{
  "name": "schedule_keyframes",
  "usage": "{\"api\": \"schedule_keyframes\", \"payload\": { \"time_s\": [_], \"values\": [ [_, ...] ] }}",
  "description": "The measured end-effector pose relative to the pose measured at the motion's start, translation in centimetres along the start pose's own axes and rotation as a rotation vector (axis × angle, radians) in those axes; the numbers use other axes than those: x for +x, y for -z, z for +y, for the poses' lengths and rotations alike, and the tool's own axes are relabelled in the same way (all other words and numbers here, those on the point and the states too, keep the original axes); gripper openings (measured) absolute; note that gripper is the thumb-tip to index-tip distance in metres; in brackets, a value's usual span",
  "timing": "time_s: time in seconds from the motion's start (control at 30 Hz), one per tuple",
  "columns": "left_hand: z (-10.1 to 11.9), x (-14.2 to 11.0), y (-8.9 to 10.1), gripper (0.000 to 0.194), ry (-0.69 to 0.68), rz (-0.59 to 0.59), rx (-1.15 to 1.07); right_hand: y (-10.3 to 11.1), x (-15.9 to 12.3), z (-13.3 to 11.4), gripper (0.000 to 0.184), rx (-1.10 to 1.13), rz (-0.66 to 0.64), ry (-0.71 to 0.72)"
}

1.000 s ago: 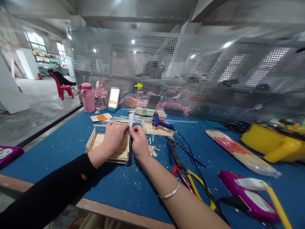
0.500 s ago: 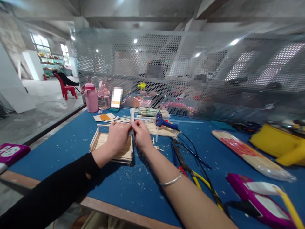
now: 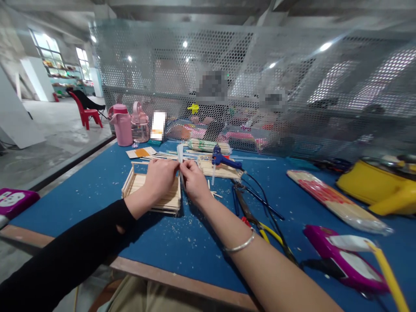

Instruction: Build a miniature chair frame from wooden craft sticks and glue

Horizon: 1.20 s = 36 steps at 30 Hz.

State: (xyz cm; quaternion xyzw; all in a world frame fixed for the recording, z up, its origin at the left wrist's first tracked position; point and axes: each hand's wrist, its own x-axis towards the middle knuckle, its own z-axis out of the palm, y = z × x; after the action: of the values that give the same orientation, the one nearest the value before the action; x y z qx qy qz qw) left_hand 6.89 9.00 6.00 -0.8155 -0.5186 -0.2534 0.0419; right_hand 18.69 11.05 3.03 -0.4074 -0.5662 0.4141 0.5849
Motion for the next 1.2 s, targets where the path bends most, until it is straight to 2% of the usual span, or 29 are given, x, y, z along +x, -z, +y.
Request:
{"api": "schedule_keyframes", "payload": {
  "time_s": [0.1, 0.23, 0.43, 0.63, 0.8, 1.0, 1.2],
  "values": [
    [0.0, 0.0, 0.0, 0.026, 0.007, -0.001, 0.003, -0.1, 0.2, 0.2, 0.038, -0.004, 0.031, 0.017],
    [0.0, 0.0, 0.0, 0.027, -0.004, 0.005, 0.000, -1.0, 1.5, -0.3, 0.042, 0.095, 0.072, 0.036],
    [-0.1, 0.1, -0.4, 0.027, -0.007, 0.034, -0.001, -1.1, 1.4, -0.3, 0.038, 0.086, 0.079, 0.041],
    [0.1, 0.1, -0.3, 0.023, 0.017, 0.028, 0.001, -1.5, 3.3, -0.8, 0.042, 0.154, 0.117, 0.004],
    [0.3, 0.0, 0.0, 0.025, 0.028, 0.036, -0.028, -1.4, 2.5, -0.9, 0.039, 0.178, 0.084, 0.018],
    [0.3, 0.0, 0.1, 0.027, 0.044, 0.035, -0.012, -2.0, 3.5, -1.2, 0.039, 0.153, 0.211, 0.046],
    [0.3, 0.1, 0.1, 0.027, 0.036, 0.019, -0.023, -2.1, 3.4, -1.3, 0.033, 0.201, 0.233, 0.021]
  ]
}}
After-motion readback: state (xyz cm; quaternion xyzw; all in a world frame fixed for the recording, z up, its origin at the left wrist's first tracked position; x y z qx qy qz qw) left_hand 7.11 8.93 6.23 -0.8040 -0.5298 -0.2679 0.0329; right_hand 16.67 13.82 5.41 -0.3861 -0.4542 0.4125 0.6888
